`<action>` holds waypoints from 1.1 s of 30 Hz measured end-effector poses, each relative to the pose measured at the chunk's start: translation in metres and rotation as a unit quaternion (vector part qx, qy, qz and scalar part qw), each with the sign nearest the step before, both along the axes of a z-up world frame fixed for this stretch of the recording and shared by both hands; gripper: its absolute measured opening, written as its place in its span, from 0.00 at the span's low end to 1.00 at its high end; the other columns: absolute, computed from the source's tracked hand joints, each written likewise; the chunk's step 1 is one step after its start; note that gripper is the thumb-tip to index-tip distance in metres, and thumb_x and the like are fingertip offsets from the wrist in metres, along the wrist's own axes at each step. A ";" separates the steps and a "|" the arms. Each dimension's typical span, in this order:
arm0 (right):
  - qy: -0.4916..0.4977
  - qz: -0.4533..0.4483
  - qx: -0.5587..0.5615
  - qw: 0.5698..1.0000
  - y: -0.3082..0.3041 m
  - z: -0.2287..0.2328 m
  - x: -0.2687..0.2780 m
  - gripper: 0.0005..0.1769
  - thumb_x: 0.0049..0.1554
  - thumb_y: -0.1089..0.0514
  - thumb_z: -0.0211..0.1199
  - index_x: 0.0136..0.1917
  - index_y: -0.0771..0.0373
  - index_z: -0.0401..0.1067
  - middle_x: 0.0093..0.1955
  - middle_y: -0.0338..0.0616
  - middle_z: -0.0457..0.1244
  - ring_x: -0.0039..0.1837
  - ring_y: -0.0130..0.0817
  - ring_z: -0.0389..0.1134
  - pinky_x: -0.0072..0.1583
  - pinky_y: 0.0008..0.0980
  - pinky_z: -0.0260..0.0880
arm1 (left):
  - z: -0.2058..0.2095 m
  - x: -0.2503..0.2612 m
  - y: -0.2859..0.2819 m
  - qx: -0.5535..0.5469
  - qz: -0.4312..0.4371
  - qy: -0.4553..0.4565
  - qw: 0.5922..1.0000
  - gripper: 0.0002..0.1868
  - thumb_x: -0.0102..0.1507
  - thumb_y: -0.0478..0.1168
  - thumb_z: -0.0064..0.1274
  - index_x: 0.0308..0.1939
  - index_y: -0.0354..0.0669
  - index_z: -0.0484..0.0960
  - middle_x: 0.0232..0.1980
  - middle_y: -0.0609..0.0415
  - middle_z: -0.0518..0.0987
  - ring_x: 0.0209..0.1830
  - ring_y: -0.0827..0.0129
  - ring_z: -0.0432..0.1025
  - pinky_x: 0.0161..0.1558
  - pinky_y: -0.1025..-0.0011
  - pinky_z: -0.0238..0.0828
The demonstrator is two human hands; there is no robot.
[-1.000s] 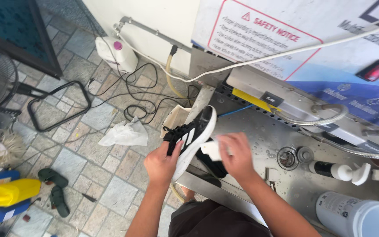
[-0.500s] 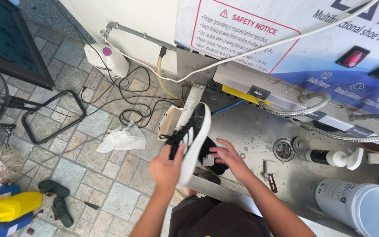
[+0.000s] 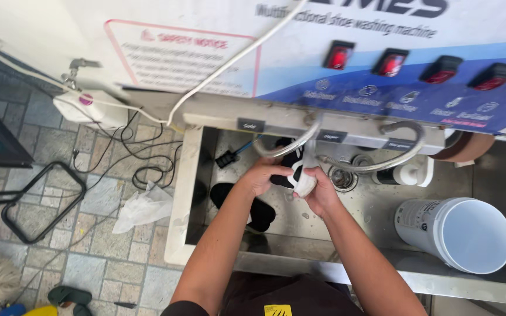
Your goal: The person washes a pair of black and white sneakers in a sink, then uses a multifunctional shoe washing machine to scrub the soles and uppers. They manually wipe the shoes with a white cloth and rinse them again in the sink.
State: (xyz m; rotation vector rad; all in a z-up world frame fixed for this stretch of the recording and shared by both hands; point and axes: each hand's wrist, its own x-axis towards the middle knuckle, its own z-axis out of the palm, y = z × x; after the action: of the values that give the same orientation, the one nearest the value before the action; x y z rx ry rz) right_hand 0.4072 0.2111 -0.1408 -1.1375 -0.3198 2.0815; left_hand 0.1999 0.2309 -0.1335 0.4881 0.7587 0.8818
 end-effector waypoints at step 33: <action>0.120 -0.073 0.046 0.989 -0.072 0.054 0.035 0.45 0.44 0.48 0.56 0.73 0.66 0.61 0.65 0.52 0.65 0.63 0.46 0.68 0.62 0.44 0.72 | 0.049 0.023 -0.085 0.096 0.118 0.196 0.969 0.26 0.63 0.34 0.58 0.65 0.35 0.69 0.57 0.51 0.75 0.47 0.72 0.72 0.45 0.73 0.71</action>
State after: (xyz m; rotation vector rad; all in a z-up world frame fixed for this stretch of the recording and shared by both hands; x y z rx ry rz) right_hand 0.4420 0.1391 -0.0865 -0.8196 -0.2076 2.0257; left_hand 0.2227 0.1461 -0.0842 0.7687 1.1164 1.1030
